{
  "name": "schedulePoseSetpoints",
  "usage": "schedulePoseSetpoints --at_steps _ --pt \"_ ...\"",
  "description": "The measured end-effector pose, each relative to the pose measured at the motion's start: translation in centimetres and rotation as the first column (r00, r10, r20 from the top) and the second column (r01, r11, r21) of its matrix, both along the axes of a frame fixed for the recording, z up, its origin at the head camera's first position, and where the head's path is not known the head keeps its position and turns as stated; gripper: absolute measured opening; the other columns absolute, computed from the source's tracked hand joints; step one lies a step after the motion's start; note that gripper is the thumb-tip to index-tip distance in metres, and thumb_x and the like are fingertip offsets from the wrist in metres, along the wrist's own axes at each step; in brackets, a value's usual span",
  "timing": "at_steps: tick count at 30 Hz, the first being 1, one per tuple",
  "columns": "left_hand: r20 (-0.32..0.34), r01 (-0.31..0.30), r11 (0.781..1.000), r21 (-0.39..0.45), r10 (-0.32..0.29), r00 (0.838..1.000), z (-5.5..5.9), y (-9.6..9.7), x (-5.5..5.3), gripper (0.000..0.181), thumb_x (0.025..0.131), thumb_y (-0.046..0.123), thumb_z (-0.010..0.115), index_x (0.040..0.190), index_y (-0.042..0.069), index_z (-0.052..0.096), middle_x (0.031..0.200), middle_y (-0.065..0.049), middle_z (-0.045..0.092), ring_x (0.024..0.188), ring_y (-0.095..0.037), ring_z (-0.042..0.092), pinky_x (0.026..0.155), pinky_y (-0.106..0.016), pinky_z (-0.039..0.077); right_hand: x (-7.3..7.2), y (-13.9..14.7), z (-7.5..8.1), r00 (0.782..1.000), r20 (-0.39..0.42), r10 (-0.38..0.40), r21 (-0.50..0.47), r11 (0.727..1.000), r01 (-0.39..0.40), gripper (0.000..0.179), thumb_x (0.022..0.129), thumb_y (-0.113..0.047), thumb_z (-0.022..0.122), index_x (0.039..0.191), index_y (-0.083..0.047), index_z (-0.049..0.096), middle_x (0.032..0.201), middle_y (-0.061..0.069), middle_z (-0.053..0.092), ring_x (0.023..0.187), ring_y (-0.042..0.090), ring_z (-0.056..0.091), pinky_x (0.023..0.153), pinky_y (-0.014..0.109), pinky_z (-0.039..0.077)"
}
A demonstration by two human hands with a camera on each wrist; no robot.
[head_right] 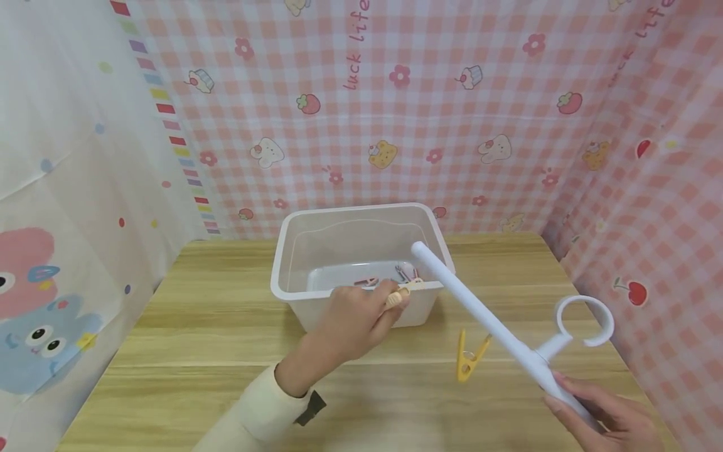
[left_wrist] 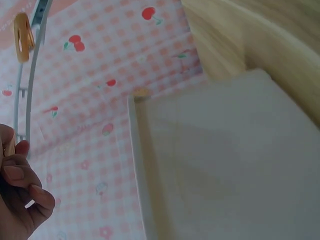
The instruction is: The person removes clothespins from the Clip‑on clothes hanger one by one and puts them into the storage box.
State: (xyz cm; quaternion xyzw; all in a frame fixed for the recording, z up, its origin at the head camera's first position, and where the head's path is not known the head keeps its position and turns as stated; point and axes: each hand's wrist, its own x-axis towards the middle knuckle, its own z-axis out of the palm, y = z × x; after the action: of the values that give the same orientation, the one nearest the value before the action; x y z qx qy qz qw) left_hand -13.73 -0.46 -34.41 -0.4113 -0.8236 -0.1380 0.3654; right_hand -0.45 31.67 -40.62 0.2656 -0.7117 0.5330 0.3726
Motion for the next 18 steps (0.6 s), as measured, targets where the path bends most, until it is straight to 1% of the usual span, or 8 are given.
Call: schedulePoseSetpoints --at_steps 3,6,7,9,11,13,16,18 --pt "0.052 -0.024 1.0 -0.004 0.024 0.998 0.7 -0.9 -1.2 0.018 0.096 0.03 0.066 0.091 0.013 0.06 0.048 0.009 0.041 0.042 -0.008 0.04 0.042 -0.025 0.033 -0.1 0.0 0.1 0.999 -0.037 0.032 -0.03 0.999 -0.033 0.032 0.09 0.001 0.072 0.108 0.027 0.064 0.095 -0.007 0.077 0.06 -0.001 0.051 0.042 0.013 0.033" --pt "0.135 -0.028 1.0 0.01 0.026 0.99 1.6 -1.9 -2.4 0.024 0.1 0.029 0.063 0.083 0.014 0.056 0.052 0.009 0.034 0.045 -0.009 0.035 0.042 -0.024 0.027 -0.2 -0.1 0.4 0.996 -0.073 0.053 -0.039 0.998 -0.056 0.032 0.089 0.002 0.073 0.107 0.028 0.064 0.098 -0.004 0.078 0.061 -0.002 0.053 0.042 0.011 0.035" --pt "0.156 -0.03 0.999 0.017 0.027 0.987 1.9 -2.3 -2.8 0.025 0.1 0.03 0.062 0.082 0.013 0.056 0.053 0.009 0.032 0.046 -0.009 0.035 0.043 -0.024 0.027 -0.3 -0.1 0.4 0.993 -0.089 0.077 -0.047 0.996 -0.082 0.033 0.089 0.003 0.073 0.107 0.029 0.063 0.1 -0.002 0.079 0.062 -0.001 0.055 0.043 0.011 0.036" --pt "0.206 -0.027 0.999 0.02 0.022 0.978 2.6 -3.0 -3.7 0.025 0.102 0.029 0.06 0.083 0.013 0.057 0.055 0.009 0.035 0.047 -0.008 0.036 0.043 -0.022 0.026 -0.4 0.0 0.5 0.987 -0.112 0.116 -0.068 0.99 -0.124 0.032 0.088 0.005 0.073 0.106 0.03 0.063 0.102 0.001 0.079 0.063 -0.001 0.057 0.043 0.01 0.037" --pt "0.24 -0.024 1.0 0.02 0.018 0.971 3.3 -3.6 -4.5 0.027 0.104 0.029 0.057 0.083 0.012 0.057 0.054 0.007 0.038 0.047 -0.008 0.036 0.044 -0.021 0.024 -0.5 0.0 0.5 0.985 -0.117 0.127 -0.083 0.987 -0.137 0.032 0.088 0.006 0.074 0.106 0.03 0.063 0.104 0.002 0.079 0.064 -0.001 0.059 0.044 0.009 0.039" --pt "0.257 -0.019 1.0 0.016 0.014 0.966 3.9 -4.2 -5.4 0.028 0.105 0.028 0.055 0.082 0.012 0.056 0.055 0.006 0.039 0.048 -0.009 0.037 0.045 -0.021 0.025 -0.5 0.1 0.4 0.987 -0.112 0.114 -0.093 0.988 -0.125 0.032 0.087 0.006 0.074 0.105 0.03 0.063 0.104 0.003 0.08 0.064 0.0 0.059 0.044 0.009 0.04" --pt "0.27 -0.027 1.0 -0.011 0.029 0.962 4.6 -4.8 -6.9 0.03 0.106 0.029 0.053 0.082 0.011 0.056 0.057 0.006 0.037 0.05 -0.011 0.038 0.047 -0.023 0.027 -0.3 0.1 0.3 0.995 -0.082 0.055 -0.091 0.994 -0.063 0.032 0.088 0.005 0.074 0.105 0.029 0.063 0.103 0.0 0.08 0.063 -0.001 0.059 0.044 0.01 0.041" --pt "0.287 -0.034 0.999 -0.039 0.044 0.957 5.0 -5.1 -7.9 0.03 0.107 0.029 0.051 0.085 0.01 0.057 0.058 0.004 0.037 0.052 -0.013 0.041 0.048 -0.026 0.032 -0.1 0.2 0.2 0.997 -0.07 0.025 -0.087 0.996 -0.031 0.031 0.087 0.005 0.074 0.105 0.029 0.064 0.101 -0.001 0.08 0.062 -0.002 0.059 0.043 0.01 0.04"
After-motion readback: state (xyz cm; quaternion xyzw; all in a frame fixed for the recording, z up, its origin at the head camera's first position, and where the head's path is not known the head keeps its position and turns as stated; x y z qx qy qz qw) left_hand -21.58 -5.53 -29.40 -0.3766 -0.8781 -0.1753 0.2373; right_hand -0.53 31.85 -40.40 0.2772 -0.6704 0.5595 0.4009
